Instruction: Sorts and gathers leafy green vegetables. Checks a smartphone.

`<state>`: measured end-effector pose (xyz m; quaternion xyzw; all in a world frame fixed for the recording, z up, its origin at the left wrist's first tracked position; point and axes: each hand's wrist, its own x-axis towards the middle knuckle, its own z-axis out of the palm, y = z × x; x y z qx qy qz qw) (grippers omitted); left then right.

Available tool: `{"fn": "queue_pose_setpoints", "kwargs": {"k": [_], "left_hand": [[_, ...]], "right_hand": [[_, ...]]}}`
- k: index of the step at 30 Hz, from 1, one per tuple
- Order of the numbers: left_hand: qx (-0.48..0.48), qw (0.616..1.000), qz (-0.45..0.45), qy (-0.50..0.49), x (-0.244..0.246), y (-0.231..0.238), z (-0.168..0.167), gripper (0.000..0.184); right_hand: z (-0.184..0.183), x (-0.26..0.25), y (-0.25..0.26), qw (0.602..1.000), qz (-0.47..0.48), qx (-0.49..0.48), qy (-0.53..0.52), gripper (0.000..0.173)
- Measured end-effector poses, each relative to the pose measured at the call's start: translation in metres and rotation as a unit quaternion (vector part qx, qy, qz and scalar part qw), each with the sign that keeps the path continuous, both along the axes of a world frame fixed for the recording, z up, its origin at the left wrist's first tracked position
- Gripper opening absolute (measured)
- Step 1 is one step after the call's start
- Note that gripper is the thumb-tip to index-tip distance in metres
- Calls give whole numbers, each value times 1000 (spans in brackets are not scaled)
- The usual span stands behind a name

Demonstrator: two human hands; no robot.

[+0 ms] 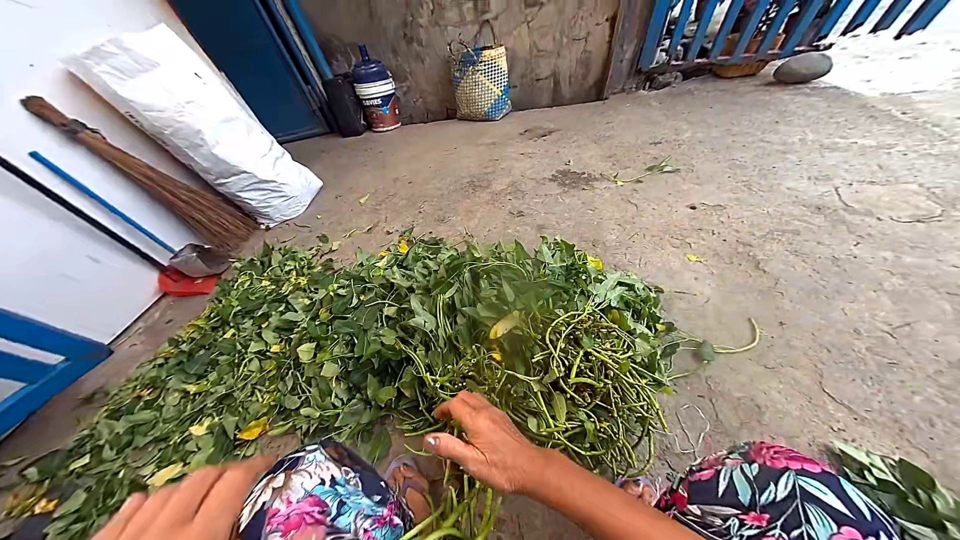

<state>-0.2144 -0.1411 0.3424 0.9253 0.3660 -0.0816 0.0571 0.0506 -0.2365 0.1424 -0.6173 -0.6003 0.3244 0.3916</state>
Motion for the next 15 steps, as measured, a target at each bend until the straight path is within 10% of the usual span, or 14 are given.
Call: {"fn": "queue_pose_setpoints", "kwargs": {"k": [3,7,11,15], "left_hand": [[-25,1000,4,8,90,86,-15,84],[-247,944,216,-38,181,180,-125,69],[-365,810,449,-99,182,198,-246,101],[-445,749,437,-222,192,200,-344,103]], "right_hand": [[12,22,38,995,-91,-10,-41,60],[2,102,64,952,-304,-29,4,56],[-43,223,15,820,-561,-107,48,59],[-117,299,-58,708,-615,-329,114,100]]}}
